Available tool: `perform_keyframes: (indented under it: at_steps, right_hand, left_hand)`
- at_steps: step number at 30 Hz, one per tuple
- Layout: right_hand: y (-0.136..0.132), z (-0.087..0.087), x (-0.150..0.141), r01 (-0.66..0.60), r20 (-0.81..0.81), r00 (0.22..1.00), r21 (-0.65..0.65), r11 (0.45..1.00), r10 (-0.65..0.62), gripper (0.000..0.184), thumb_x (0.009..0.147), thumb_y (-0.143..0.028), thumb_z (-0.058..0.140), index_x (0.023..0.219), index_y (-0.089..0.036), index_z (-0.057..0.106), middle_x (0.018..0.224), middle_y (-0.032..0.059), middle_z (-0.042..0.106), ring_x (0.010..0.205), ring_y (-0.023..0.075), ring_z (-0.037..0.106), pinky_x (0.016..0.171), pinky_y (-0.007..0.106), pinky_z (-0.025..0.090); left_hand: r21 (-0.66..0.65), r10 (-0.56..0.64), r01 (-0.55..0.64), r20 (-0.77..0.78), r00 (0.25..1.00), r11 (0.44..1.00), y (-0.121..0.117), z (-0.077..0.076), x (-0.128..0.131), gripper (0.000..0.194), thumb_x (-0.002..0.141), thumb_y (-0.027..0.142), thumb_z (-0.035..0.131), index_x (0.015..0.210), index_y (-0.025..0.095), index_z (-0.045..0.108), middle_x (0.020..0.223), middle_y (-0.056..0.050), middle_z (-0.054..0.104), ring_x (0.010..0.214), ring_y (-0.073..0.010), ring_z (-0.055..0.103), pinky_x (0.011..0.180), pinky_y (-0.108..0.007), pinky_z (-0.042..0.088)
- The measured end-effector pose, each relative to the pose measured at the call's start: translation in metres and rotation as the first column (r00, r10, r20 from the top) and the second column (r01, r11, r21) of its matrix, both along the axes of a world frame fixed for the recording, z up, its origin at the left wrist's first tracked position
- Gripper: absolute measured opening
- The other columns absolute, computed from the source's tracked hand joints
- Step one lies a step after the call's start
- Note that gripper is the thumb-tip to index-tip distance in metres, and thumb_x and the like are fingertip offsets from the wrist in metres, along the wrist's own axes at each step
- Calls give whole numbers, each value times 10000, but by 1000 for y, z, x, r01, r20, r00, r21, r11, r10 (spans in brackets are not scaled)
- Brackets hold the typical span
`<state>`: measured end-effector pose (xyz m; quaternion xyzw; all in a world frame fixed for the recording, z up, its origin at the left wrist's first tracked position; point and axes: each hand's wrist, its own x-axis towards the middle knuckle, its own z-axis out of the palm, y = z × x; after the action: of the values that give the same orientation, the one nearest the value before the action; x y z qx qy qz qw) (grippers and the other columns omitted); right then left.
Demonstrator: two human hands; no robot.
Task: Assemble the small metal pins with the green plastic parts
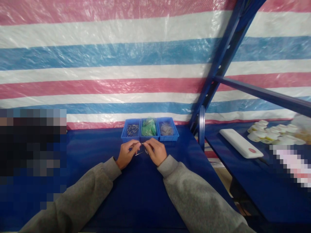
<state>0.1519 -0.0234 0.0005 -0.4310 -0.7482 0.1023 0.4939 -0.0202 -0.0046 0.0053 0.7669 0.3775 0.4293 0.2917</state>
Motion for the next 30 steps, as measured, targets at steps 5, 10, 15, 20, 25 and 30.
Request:
perform_keyframes:
  at_steps: [5,10,15,20,25,30]
  right_hand:
    - [2,-3,0,14,17,1000,-40,999,-13,319,906,-335,398,695,-176,577,633,22,565,586,127,532,602,242,404]
    - [0,-2,-1,-33,-50,998,-48,998,30,210,876,-344,462,851,-183,595,740,35,611,602,129,549,595,242,434]
    - [1,-2,0,-13,-4,1000,0,1000,13,279,905,-334,400,769,-179,588,683,34,592,620,134,548,616,249,423]
    - [2,-3,0,-25,33,999,-24,999,26,333,919,-326,368,707,-177,578,626,22,569,592,124,537,603,238,410]
    - [2,-4,-1,-37,-25,999,-43,998,36,220,879,-347,459,850,-184,603,742,39,617,621,133,553,614,248,434]
    - [1,-4,0,-28,-3,1000,-5,1000,28,249,877,-344,460,756,-181,605,659,27,575,596,131,530,598,251,422]
  left_hand:
    - [14,16,-16,10,1000,1000,-1,0,-1,270,866,347,463,757,134,589,628,0,566,521,-80,511,550,-190,423]
    - [20,36,-36,-11,999,999,-3,2,-1,334,885,341,430,646,140,549,528,26,507,496,-75,486,551,-186,404]
    - [20,8,-7,-25,1000,1000,-3,4,0,324,884,344,433,682,136,576,560,14,537,509,-80,499,547,-189,410]
    - [43,-33,34,-21,999,999,0,3,2,240,841,352,511,819,135,612,712,-23,606,576,-93,533,560,-193,433]
    - [2,-6,6,-27,1000,1000,1,0,1,276,868,347,460,741,140,591,630,5,562,526,-78,511,540,-185,421]
    - [-33,-19,17,-48,999,999,1,-1,0,322,879,350,439,673,139,566,550,21,522,509,-76,500,535,-180,410]
